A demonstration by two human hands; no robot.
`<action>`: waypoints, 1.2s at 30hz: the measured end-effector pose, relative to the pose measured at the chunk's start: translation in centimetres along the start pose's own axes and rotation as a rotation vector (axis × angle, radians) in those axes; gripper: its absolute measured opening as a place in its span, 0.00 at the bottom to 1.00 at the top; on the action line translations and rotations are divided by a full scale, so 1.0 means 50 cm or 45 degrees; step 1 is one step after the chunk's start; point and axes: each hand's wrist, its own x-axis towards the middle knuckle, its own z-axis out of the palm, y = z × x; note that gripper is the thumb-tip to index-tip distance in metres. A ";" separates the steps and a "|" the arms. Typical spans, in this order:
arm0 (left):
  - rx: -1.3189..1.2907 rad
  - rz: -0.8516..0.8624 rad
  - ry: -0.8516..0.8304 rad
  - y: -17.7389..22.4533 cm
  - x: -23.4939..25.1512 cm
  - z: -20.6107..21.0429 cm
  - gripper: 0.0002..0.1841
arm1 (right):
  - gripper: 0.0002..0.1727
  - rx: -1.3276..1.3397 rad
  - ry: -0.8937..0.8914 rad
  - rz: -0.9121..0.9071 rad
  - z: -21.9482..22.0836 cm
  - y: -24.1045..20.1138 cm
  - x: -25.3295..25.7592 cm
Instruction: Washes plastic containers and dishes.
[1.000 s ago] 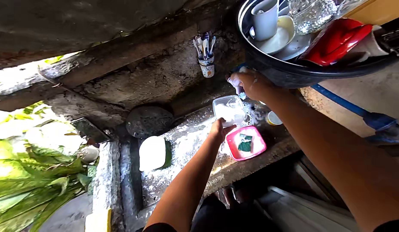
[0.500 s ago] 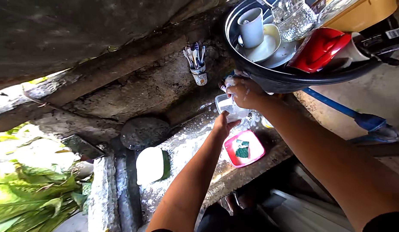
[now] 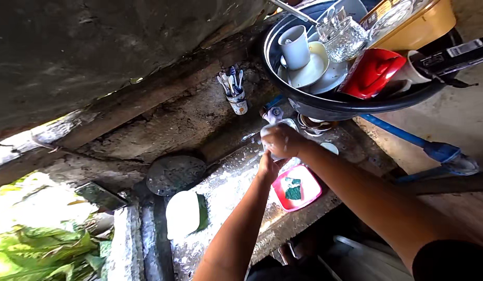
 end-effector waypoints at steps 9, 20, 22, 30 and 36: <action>0.352 -0.054 0.291 0.010 0.019 -0.075 0.30 | 0.21 1.213 0.002 1.885 0.191 0.067 0.012; 2.298 0.446 0.680 0.120 0.043 -0.054 0.43 | 0.19 1.579 0.402 1.901 0.166 0.058 0.052; 2.457 0.493 0.657 0.121 0.056 -0.045 0.43 | 0.20 1.612 0.385 1.906 0.154 0.056 0.059; 1.412 0.261 0.493 0.093 0.104 -0.106 0.31 | 0.20 1.689 0.238 1.791 0.141 0.047 0.060; 0.564 0.077 0.387 0.007 0.081 -0.126 0.28 | 0.21 1.537 0.516 2.014 0.200 0.036 0.056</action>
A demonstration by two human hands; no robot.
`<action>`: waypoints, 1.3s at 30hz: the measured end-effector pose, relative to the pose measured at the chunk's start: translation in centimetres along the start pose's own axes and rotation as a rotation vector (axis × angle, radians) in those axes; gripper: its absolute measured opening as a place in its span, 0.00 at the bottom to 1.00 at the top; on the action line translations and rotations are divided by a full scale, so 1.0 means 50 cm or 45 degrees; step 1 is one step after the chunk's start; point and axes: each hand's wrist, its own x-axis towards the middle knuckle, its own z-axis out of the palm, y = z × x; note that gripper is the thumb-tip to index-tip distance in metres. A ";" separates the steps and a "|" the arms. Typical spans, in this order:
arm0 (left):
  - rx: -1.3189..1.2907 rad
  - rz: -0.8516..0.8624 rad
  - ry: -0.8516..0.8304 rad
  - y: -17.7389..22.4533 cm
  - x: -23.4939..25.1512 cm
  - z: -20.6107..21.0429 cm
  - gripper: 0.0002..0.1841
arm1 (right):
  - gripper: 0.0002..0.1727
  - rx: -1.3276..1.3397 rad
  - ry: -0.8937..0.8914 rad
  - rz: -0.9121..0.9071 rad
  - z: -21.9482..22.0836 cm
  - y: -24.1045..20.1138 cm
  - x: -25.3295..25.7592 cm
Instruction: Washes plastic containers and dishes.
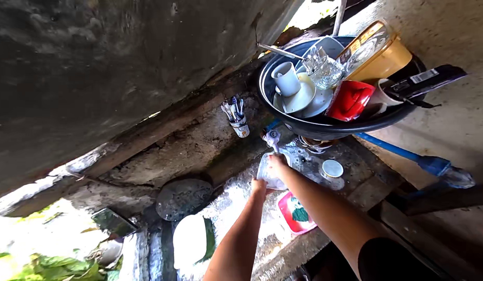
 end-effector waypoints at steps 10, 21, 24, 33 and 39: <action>-0.230 -0.054 -0.072 -0.001 -0.056 0.031 0.29 | 0.20 -0.103 -0.270 0.043 -0.058 0.002 0.026; -0.299 -0.084 -0.238 0.115 -0.152 0.082 0.28 | 0.37 -1.402 -0.049 -1.046 -0.146 -0.221 -0.228; -0.334 -0.114 -0.251 0.131 -0.165 0.088 0.27 | 0.41 -1.723 -0.313 -1.529 -0.152 -0.225 -0.214; -0.308 -0.081 -0.180 0.145 -0.182 0.049 0.30 | 0.36 -1.708 0.212 -0.980 -0.088 -0.168 -0.214; 0.118 0.061 -0.025 0.099 -0.112 -0.061 0.34 | 0.21 -1.391 -0.303 -1.186 -0.125 -0.003 -0.250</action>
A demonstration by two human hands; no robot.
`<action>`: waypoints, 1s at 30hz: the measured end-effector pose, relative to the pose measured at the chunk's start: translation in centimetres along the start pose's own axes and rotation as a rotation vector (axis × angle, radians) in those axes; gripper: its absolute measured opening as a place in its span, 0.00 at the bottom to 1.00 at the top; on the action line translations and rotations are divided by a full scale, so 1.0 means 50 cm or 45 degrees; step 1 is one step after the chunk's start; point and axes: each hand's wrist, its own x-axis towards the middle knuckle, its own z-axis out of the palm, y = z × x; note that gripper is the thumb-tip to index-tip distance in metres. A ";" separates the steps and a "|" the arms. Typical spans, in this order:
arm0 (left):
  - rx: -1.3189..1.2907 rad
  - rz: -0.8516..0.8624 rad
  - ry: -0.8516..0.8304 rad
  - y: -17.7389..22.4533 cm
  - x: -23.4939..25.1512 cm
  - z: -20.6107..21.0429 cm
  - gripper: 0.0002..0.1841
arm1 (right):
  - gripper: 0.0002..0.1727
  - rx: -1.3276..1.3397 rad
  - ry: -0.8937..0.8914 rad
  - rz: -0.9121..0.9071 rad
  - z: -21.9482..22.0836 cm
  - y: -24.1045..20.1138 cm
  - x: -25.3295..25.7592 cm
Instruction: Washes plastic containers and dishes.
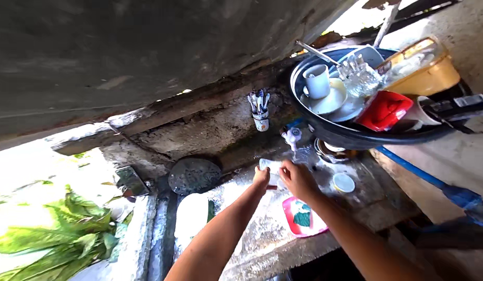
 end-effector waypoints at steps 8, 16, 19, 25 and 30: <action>0.127 -0.084 0.134 -0.014 0.010 -0.099 0.37 | 0.28 -0.229 0.527 -0.205 -0.038 0.021 0.018; 1.463 0.360 0.440 -0.022 -0.021 -0.157 0.31 | 0.29 -0.517 -0.041 0.163 -0.146 -0.042 0.138; 1.609 0.405 0.440 -0.053 -0.026 -0.192 0.31 | 0.25 -0.487 0.068 0.254 -0.135 -0.048 0.144; 0.717 0.316 0.403 -0.158 -0.076 -0.354 0.27 | 0.24 0.067 0.331 0.184 0.036 0.117 0.031; -0.490 -0.058 0.442 -0.275 -0.178 -0.383 0.28 | 0.34 -0.207 -0.683 0.621 0.260 0.287 -0.088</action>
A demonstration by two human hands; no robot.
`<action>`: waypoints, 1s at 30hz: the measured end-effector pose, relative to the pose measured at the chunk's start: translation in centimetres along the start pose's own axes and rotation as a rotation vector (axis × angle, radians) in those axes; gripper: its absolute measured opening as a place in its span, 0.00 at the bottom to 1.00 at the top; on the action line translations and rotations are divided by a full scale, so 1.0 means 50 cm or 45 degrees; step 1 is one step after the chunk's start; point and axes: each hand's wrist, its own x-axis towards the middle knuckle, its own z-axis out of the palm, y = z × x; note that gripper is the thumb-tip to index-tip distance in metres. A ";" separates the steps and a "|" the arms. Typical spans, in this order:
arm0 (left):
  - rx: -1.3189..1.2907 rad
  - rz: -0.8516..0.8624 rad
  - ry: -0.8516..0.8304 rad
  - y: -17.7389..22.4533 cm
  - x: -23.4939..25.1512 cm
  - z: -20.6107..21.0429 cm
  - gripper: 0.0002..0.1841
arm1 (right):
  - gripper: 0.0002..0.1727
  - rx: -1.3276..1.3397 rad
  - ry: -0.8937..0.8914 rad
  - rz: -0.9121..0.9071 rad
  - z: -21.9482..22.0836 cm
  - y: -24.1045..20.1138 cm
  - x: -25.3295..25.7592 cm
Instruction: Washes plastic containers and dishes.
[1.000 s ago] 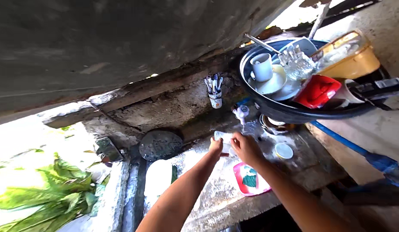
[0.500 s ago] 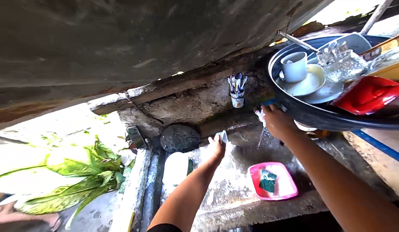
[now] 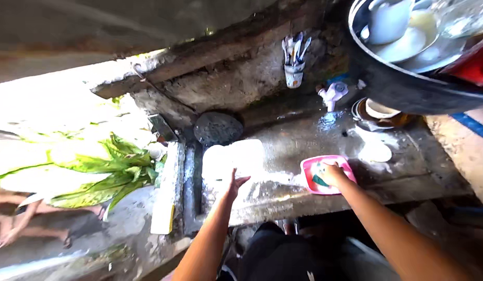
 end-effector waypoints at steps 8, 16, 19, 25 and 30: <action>-0.211 0.100 -0.131 -0.029 -0.060 0.018 0.28 | 0.44 -0.263 -0.274 0.210 0.062 -0.042 0.015; -0.175 0.336 -0.242 0.022 -0.099 0.018 0.40 | 0.57 -0.032 -0.139 0.162 0.079 0.035 0.038; -0.073 0.375 -0.267 0.031 -0.107 0.025 0.39 | 0.37 0.599 -0.104 0.085 0.078 0.065 0.034; 0.107 0.418 -0.279 0.013 -0.097 0.048 0.36 | 0.28 1.915 -0.220 -0.232 -0.012 -0.007 -0.039; 0.259 0.382 -0.293 -0.005 -0.107 0.097 0.35 | 0.20 1.744 0.091 -0.616 -0.113 -0.225 -0.141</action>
